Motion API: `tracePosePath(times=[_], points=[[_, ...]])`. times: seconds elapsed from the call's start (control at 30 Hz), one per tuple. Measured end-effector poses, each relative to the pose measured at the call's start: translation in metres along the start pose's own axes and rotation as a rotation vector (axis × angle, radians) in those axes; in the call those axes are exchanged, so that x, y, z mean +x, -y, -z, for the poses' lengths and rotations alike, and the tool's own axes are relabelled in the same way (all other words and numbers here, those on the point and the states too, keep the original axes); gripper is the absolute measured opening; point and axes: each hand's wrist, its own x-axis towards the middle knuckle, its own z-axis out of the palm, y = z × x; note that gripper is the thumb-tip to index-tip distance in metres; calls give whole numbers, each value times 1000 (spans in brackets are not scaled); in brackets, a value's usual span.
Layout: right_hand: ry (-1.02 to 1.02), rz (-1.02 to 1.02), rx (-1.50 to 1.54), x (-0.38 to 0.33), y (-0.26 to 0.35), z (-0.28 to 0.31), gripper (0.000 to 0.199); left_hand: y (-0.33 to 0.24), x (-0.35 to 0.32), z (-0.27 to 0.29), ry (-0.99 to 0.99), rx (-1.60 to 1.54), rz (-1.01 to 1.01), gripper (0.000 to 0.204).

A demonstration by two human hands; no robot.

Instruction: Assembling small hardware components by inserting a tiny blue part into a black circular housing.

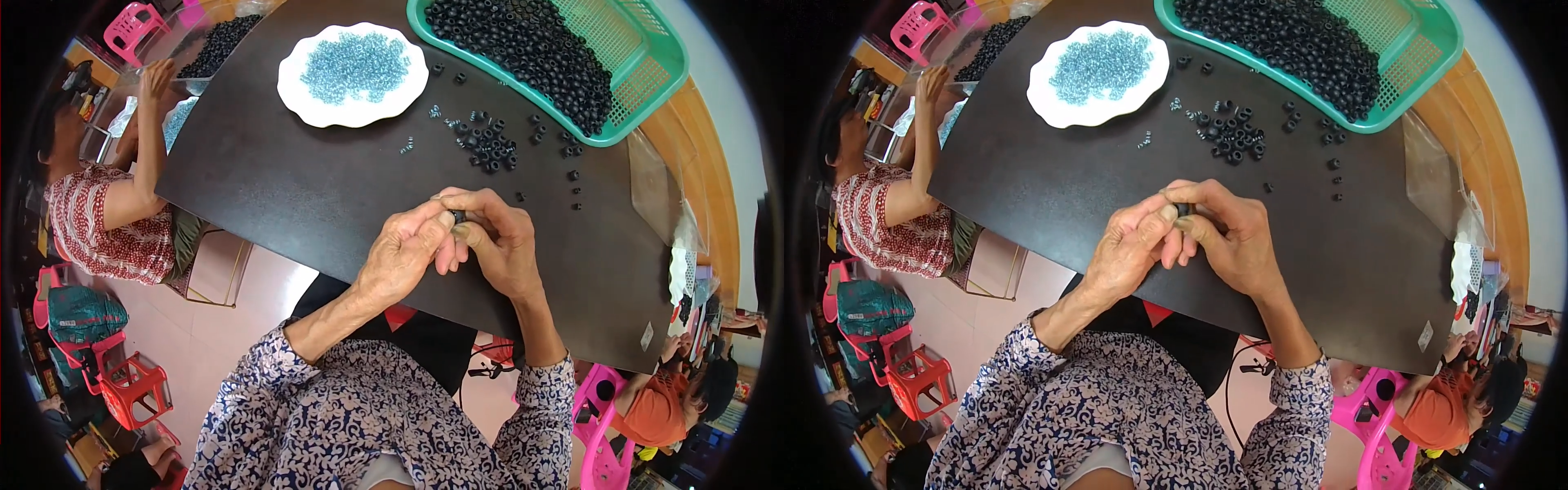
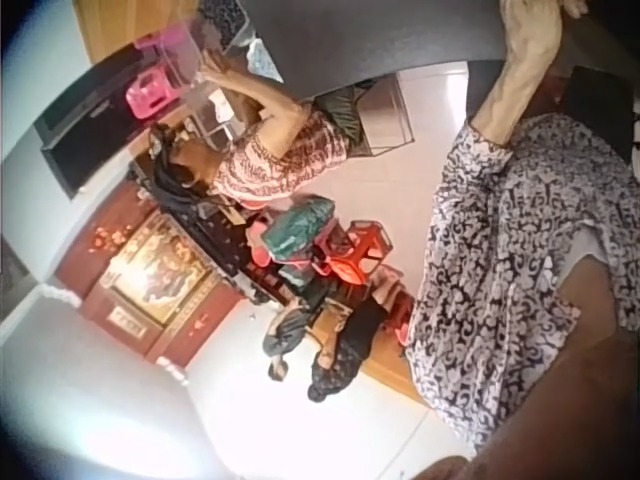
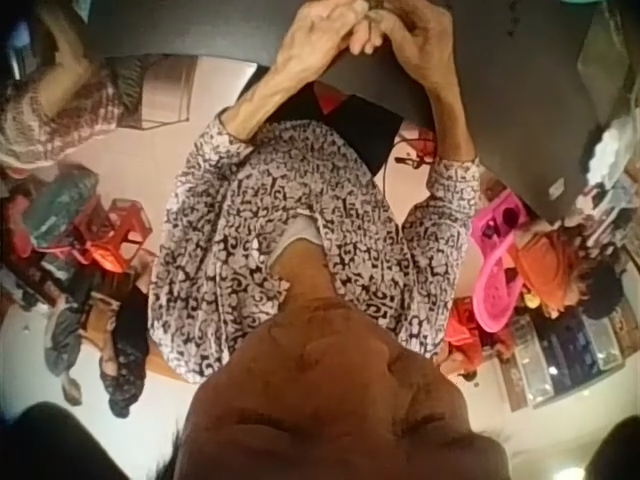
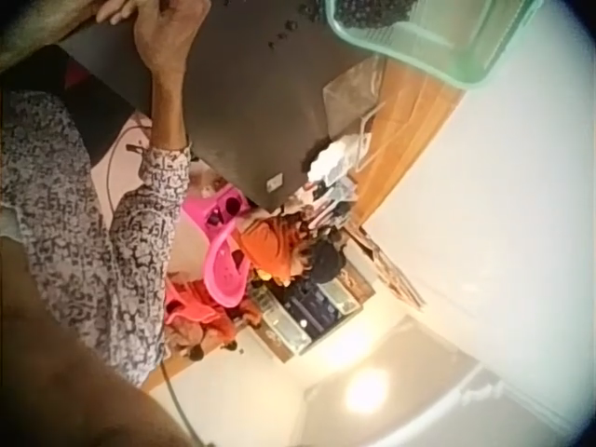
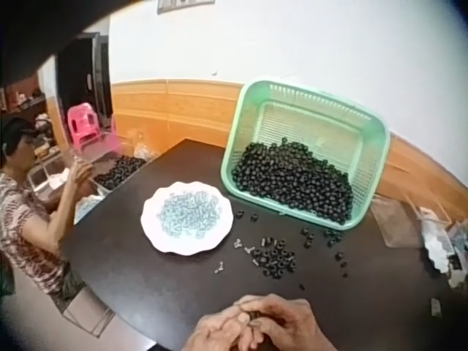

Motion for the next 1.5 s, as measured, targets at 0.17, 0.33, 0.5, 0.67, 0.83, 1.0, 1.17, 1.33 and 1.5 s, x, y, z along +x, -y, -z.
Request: tracePosePath(times=[0.17, 0.33, 0.5, 0.67, 0.83, 1.0, 1.17, 1.33, 1.5], points=[[-32, -19, -10, -1, 3, 0, 23, 1, 1, 3, 25, -125, 10, 32], [-15, 123, -48, -6, -12, 14, 22, 5, 1, 2, 17, -102, 52, 28], [-130, 158, -132, -7, -11, 3, 20, 8, 4, 2, 42, -236, 57, 27], [-173, 182, -49, -6, -12, 4, 20, 9, 4, 4, 40, -219, 41, 28], [-149, 33, 233, -7, -6, 8, 18, 3, 4, 3, 35, -232, 77, 32], [-153, -54, 279, -8, -7, 12, 18, 1, 3, 1, 56, -257, 69, 28], [-123, -118, 314, -8, -7, 16, 19, 1, 3, 2, 55, -240, 51, 28], [-172, -145, 313, -7, -4, 17, 15, -2, 3, 0, 70, -260, 58, 30], [-190, -196, 353, -5, -2, 17, 14, -3, 2, 1, 88, -266, 36, 32]])
